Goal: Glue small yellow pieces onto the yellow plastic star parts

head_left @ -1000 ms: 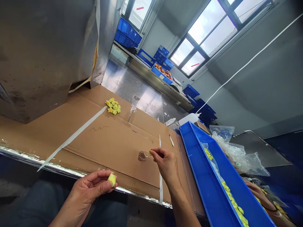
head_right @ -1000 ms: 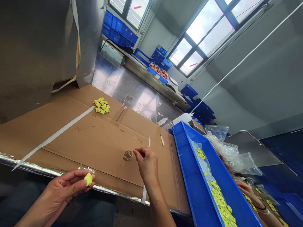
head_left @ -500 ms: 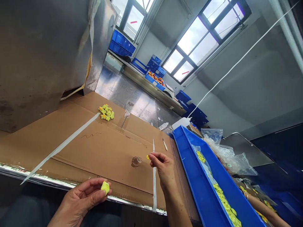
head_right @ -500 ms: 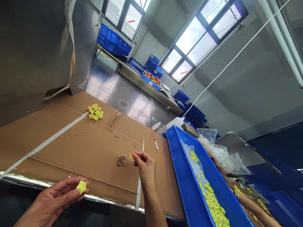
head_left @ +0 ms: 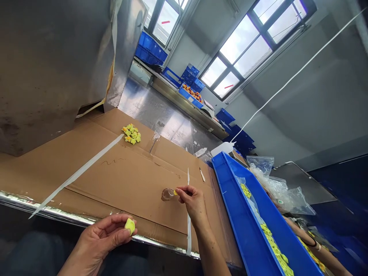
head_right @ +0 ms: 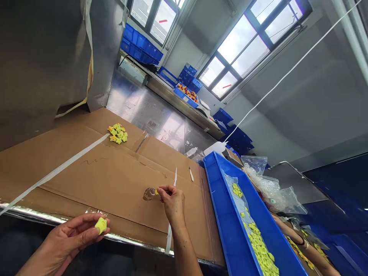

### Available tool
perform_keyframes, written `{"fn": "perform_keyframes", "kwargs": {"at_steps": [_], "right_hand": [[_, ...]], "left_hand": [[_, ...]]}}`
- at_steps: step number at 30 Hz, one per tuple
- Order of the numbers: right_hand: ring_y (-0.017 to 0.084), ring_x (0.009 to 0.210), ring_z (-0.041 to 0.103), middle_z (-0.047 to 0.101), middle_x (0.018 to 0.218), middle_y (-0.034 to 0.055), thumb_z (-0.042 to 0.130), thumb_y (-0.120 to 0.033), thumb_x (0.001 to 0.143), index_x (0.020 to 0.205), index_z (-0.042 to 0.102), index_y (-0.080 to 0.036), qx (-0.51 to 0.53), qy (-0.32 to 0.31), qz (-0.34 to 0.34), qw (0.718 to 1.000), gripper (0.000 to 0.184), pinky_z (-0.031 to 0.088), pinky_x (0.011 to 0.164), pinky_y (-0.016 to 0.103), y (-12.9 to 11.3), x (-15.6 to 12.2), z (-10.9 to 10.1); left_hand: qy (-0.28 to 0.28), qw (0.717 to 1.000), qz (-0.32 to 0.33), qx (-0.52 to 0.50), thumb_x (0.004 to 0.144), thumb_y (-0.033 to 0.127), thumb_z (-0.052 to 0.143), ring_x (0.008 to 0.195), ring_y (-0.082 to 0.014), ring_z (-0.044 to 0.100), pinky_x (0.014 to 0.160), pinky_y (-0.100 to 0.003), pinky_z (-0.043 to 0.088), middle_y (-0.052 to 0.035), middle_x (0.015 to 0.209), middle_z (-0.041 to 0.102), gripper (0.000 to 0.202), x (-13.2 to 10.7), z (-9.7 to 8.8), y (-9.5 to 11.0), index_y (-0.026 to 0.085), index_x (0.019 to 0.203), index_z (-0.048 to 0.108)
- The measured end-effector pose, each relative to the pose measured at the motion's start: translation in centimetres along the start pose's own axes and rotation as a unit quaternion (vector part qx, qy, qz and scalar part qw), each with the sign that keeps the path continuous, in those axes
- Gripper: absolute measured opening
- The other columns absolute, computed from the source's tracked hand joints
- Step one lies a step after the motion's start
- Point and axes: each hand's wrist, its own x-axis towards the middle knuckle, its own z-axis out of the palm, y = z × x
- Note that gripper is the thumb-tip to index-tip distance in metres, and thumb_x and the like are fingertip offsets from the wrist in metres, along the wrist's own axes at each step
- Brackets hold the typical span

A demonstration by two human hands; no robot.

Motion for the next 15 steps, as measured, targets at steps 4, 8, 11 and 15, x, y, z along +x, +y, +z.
{"fn": "perform_keyframes", "kwargs": {"at_steps": [4,8,11,15], "right_hand": [[0.014,0.045,0.050,0.057,0.046,-0.0019,0.073,-0.032,0.064,0.066,0.071,-0.014,0.010,0.012,0.010,1.000,0.018,0.038,0.047,0.025,0.1,0.1,-0.1],[0.013,0.047,0.051,0.059,0.049,-0.0017,0.075,-0.033,0.063,0.068,0.071,-0.015,0.061,0.022,0.016,0.998,0.020,0.039,0.050,0.025,-1.3,-0.3,-0.6],[0.011,0.049,0.050,0.060,0.052,-0.0016,0.076,-0.034,0.063,0.070,0.071,-0.015,0.122,-0.001,0.019,0.992,0.021,0.041,0.052,0.024,-3.2,-1.2,-1.1],[0.009,0.048,0.048,0.059,0.052,-0.0019,0.077,-0.034,0.065,0.071,0.072,-0.016,0.190,-0.035,0.022,0.981,0.020,0.040,0.052,0.022,-5.6,-3.4,-1.1]], "left_hand": [[0.025,1.000,0.011,-0.004,0.057,0.025,0.082,0.076,-0.0179,0.068,0.070,-0.019,0.054,-0.0024,0.076,0.077,0.022,-0.1,0.3,0.0,0.021,0.077,0.075],[0.039,0.999,0.013,-0.002,0.051,0.027,0.084,0.075,-0.0215,0.070,0.068,-0.022,0.055,-0.0039,0.074,0.078,0.025,-0.2,0.5,0.0,0.020,0.074,0.076],[0.058,0.998,0.020,-0.009,0.046,0.028,0.086,0.074,-0.0226,0.070,0.067,-0.024,0.056,-0.0055,0.076,0.078,0.029,-0.1,0.6,-0.1,0.019,0.072,0.076],[0.037,0.999,0.018,-0.035,0.044,0.027,0.087,0.067,-0.0213,0.070,0.061,-0.024,0.055,-0.0059,0.073,0.077,0.031,-0.2,1.5,0.1,0.019,0.071,0.076]]}}
